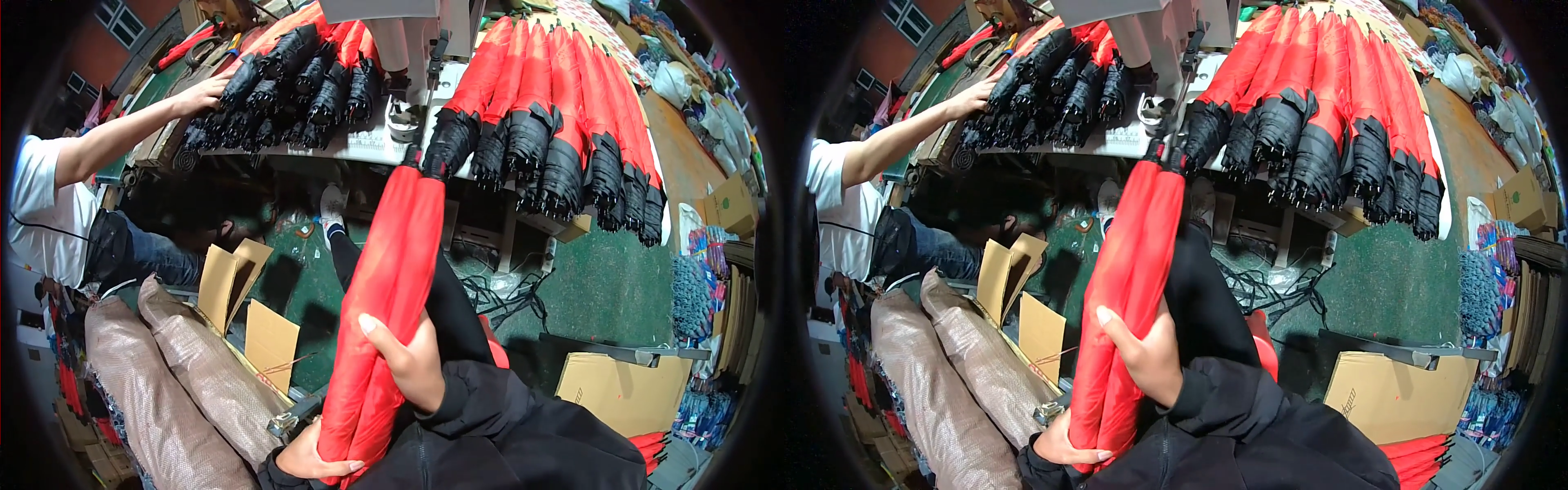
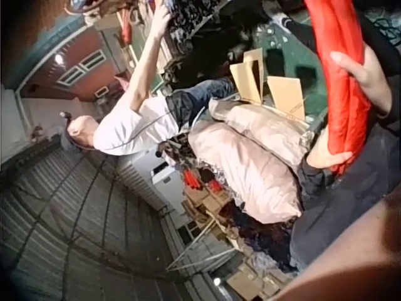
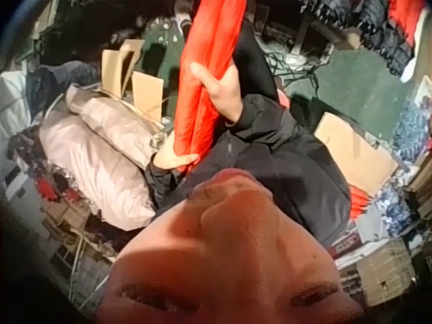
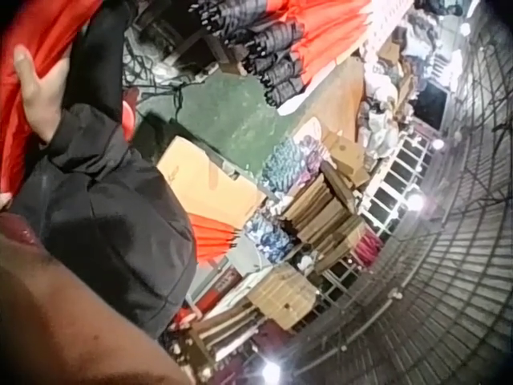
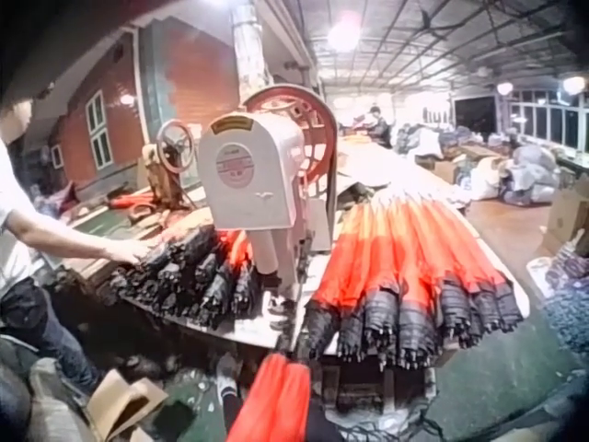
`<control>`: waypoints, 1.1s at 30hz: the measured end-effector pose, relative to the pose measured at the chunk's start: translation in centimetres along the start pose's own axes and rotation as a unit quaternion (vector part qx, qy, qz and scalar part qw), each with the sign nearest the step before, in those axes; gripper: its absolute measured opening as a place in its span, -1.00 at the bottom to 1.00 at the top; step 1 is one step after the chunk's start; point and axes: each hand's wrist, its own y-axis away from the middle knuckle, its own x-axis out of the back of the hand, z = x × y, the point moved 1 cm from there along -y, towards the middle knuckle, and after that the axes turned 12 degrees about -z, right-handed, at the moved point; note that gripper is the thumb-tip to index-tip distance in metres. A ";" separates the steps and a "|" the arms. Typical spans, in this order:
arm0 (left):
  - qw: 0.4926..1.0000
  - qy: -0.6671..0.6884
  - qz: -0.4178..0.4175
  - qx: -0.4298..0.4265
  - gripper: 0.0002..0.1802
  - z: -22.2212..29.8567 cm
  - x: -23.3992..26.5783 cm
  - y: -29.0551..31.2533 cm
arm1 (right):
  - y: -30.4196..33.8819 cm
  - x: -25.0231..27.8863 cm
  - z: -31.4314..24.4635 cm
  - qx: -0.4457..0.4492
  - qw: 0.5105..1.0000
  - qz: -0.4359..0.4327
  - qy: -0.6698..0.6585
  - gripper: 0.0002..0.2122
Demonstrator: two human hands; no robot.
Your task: The person is picking up, inspecting, and stacking red umbrellas at a factory workstation.
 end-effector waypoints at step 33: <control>0.958 0.010 -0.046 -0.283 -0.64 2.3 4.4 -15.7 | -20.6 14.2 -33.7 0.066 0.851 0.191 0.485 -0.54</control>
